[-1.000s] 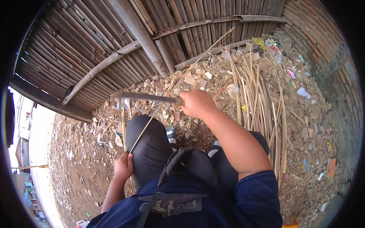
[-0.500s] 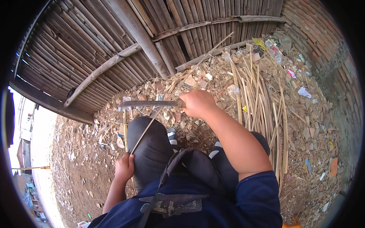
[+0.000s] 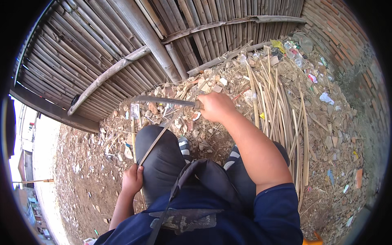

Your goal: The person trims a thin wooden stick by hand using a knife, shaving off thin strips to smooth the surface while sitting in an outdoor workshop.

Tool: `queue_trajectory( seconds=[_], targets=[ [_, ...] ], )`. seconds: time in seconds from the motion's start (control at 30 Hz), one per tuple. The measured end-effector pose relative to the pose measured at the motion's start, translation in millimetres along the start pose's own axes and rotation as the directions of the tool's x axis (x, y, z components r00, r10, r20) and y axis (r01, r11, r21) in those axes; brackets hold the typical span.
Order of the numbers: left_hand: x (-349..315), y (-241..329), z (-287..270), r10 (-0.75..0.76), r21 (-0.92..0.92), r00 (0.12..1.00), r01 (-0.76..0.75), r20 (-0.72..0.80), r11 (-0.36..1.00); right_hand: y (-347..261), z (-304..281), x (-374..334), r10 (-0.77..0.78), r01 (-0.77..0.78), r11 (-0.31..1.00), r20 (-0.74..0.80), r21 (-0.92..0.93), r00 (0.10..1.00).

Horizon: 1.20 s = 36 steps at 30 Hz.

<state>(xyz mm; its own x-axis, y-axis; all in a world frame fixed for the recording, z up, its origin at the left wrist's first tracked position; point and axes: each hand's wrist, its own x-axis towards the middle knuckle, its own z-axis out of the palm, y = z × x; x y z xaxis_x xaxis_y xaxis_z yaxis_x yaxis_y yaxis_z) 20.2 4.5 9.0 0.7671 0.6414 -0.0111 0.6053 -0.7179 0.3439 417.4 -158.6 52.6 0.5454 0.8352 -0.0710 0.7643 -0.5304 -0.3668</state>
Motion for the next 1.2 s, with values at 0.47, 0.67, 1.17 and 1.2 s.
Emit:
queue_trajectory(
  seconds=[0.47,0.67,1.17,1.2],
  targets=[
    [3,3,-3,0.014,-0.09,1.0,-0.014,-0.002,0.996,28,0,11,0.211,-0.183,0.945,-0.076,0.273,0.975],
    [3,-4,-3,0.006,-0.127,1.0,-0.003,0.024,0.992,1,0,1,-0.147,0.145,0.989,-0.084,-0.023,0.986],
    [5,-1,-1,0.005,-0.135,1.0,-0.002,0.026,0.991,28,6,9,-0.085,0.095,0.992,-0.124,0.084,0.989],
    [5,-1,-2,0.009,-0.142,1.0,-0.006,0.022,0.99,27,5,9,-0.112,0.119,0.992,-0.139,0.044,0.984]
  ],
)
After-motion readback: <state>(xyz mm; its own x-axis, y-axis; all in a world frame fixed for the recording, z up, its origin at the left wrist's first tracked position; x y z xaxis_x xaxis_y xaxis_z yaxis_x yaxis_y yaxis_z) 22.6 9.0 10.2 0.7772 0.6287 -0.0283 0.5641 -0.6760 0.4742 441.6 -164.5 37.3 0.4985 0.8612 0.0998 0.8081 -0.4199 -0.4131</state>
